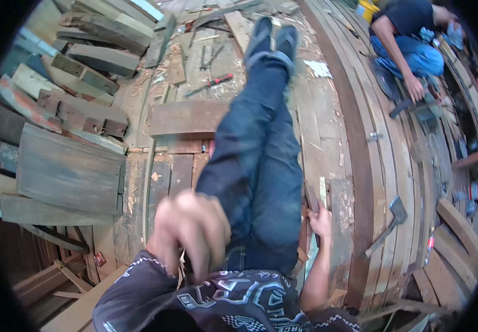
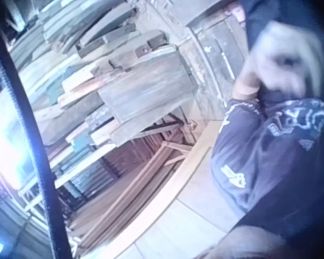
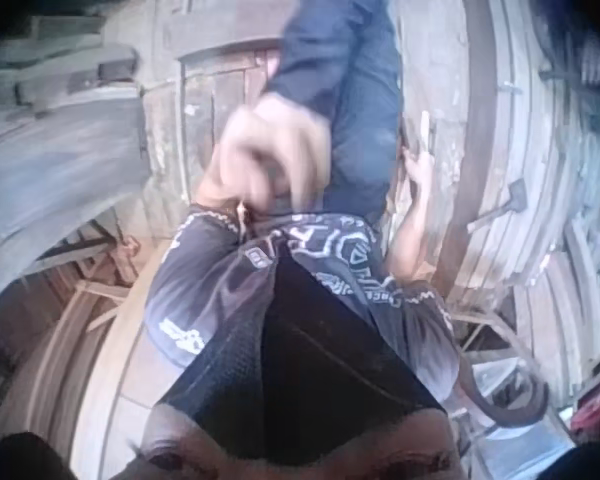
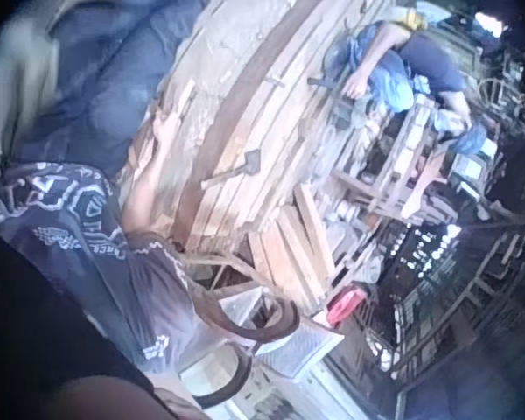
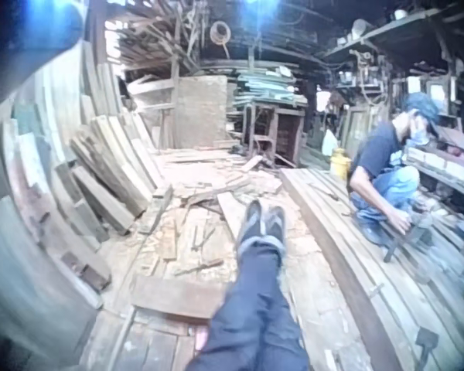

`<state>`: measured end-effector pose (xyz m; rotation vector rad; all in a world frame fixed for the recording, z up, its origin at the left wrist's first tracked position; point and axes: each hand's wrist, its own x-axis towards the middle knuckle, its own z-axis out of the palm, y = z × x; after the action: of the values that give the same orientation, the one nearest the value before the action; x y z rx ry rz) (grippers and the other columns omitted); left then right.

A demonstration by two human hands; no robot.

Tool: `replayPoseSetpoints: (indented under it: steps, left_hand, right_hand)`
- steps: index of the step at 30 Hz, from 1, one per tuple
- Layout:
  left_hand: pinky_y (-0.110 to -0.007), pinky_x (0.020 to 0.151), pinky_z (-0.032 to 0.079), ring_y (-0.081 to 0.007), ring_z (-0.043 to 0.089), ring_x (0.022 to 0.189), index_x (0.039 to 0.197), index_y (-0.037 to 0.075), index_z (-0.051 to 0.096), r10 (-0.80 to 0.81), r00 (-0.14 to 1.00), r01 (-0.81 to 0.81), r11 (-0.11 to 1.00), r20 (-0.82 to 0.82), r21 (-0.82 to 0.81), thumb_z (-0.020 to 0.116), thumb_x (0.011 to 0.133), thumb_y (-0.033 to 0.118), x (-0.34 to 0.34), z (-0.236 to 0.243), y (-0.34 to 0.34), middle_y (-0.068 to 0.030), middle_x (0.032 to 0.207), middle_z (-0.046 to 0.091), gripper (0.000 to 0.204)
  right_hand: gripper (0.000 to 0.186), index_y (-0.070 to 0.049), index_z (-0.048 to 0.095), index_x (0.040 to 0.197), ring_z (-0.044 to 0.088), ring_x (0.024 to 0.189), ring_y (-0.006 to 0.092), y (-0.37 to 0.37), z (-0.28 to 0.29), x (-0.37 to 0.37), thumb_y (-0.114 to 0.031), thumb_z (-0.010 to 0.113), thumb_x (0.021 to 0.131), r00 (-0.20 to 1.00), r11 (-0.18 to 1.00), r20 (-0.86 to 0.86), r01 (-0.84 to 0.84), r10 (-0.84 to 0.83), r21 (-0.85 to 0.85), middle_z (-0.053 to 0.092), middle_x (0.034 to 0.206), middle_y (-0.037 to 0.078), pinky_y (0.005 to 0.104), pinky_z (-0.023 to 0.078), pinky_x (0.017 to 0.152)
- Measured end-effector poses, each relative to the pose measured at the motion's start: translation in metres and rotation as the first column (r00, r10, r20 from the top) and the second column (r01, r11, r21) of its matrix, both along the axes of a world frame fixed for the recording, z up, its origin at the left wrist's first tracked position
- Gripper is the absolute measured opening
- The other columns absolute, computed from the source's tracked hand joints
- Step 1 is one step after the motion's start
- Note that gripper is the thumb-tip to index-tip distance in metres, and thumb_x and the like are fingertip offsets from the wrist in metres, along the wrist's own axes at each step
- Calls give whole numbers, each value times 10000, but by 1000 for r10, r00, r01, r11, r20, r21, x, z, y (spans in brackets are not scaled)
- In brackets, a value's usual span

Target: The person is using a small hand tool to scrape or shape a thin strip of wood while sitting on the floor of a workshop.

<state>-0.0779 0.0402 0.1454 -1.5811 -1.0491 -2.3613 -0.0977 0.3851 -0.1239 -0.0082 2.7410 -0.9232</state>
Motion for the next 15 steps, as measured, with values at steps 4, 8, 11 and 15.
replayPoseSetpoints:
  steps: [4,8,11,15]
  left_hand:
    - [-242,530,425,-70,541,611,928,-6,604,566,704,-329,795,428,-509,543,994,257,-47,-60,-75,-63,779,615,278]
    - [-287,667,475,-151,603,766,1055,36,613,940,325,-481,259,104,-837,580,969,226,-110,-155,-138,-77,892,650,211]
    - [-420,885,445,-259,569,1062,1194,48,572,934,182,-467,-193,-308,-863,601,943,278,-135,-216,-175,-128,1152,612,342]
    - [-582,1105,228,-353,287,1408,1426,41,404,790,195,-225,-540,-581,-811,574,926,417,-151,-264,-192,-157,1509,368,648]
  right_hand:
    - [470,-2,559,1248,692,770,353,-1,11,-13,-150,677,818,997,999,70,25,-26,21,662,772,237,449,512,716]
    - [489,-15,557,1270,701,791,317,-16,40,-15,-173,683,825,988,994,125,80,-89,77,681,783,204,438,518,746]
    - [523,-15,545,1298,698,804,326,-11,37,-14,-189,686,826,986,991,109,122,-128,62,683,800,209,440,517,768]
    - [560,-4,529,1322,685,868,362,1,24,-6,-206,690,825,994,990,66,84,-92,115,681,865,240,452,511,807]
